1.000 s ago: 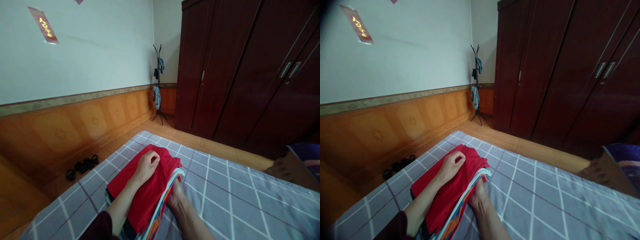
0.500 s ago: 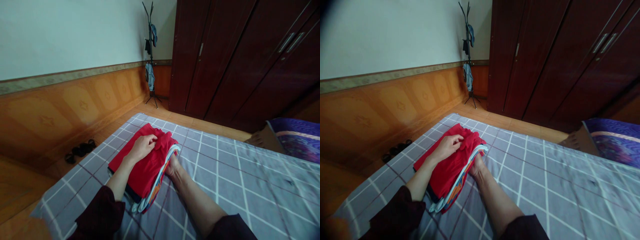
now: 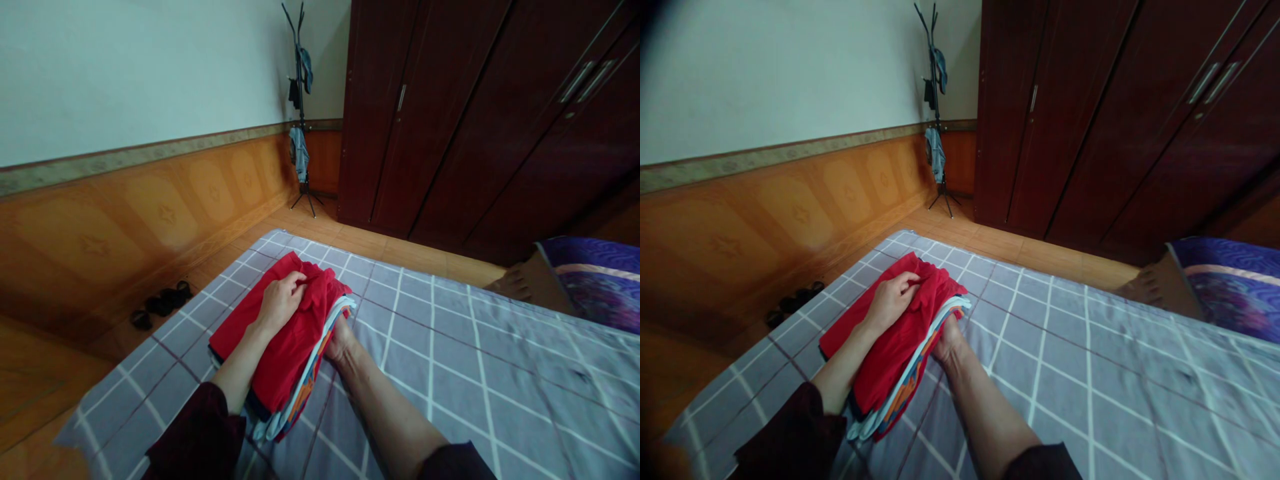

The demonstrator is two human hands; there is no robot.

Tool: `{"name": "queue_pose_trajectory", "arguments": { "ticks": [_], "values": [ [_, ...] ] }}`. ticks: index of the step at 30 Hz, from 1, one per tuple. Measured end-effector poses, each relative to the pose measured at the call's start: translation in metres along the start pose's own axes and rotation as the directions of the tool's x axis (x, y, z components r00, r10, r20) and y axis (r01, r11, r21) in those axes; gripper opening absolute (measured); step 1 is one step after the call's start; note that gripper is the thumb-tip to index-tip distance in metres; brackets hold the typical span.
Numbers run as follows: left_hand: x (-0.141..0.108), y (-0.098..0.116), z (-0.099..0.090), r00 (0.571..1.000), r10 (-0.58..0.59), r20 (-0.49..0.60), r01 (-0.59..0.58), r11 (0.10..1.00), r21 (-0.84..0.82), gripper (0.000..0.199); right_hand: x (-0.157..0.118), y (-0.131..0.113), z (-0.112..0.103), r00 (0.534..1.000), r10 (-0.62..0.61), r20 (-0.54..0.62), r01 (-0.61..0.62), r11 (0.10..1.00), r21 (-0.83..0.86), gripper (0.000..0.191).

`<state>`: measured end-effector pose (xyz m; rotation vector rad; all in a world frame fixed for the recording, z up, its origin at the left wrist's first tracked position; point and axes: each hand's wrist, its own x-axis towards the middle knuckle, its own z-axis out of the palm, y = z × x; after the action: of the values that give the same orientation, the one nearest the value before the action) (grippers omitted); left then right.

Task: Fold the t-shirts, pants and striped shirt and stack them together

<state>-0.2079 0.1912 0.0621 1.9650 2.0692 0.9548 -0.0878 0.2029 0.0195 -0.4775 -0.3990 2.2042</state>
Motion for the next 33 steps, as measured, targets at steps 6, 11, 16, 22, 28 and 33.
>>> {"name": "queue_pose_trajectory", "arguments": {
  "ticks": [6, 11, 16, 22, 28, 33],
  "values": [
    [-0.0029, -0.0001, 0.0059, 0.997, 0.002, -0.078, -0.001, 1.000, 0.010, 0.024, 0.0010, -0.0002, -0.0022, 0.989, 0.137, 0.048, -0.138, 0.990, 0.028, 0.031],
    [-0.0038, -0.0016, 0.0077, 0.986, -0.006, -0.166, 0.019, 0.997, 0.073, 0.020, 0.0021, 0.0015, -0.0041, 0.988, 0.151, 0.040, -0.153, 0.987, 0.041, 0.032],
    [-0.0037, 0.0007, 0.0064, 0.996, 0.005, -0.090, 0.007, 0.991, 0.134, 0.019, 0.0022, 0.0014, -0.0043, 0.987, 0.155, 0.030, -0.156, 0.987, 0.043, 0.027],
    [-0.0023, 0.0059, 0.0039, 0.999, -0.031, -0.015, 0.033, 0.983, 0.182, 0.024, 0.0001, -0.0004, -0.0009, 0.988, 0.152, 0.027, -0.153, 0.986, 0.058, 0.022],
    [-0.0002, 0.0043, 0.0056, 0.993, -0.103, -0.049, 0.113, 0.959, 0.261, 0.020, -0.0009, -0.0015, 0.0014, 0.987, 0.158, 0.034, -0.160, 0.985, 0.067, 0.020],
    [-0.0046, 0.0004, 0.0063, 0.980, 0.080, -0.181, -0.059, 0.991, 0.119, 0.017, -0.0003, -0.0009, -0.0009, 0.987, 0.152, 0.054, -0.156, 0.985, 0.079, 0.020]
  ]
}}
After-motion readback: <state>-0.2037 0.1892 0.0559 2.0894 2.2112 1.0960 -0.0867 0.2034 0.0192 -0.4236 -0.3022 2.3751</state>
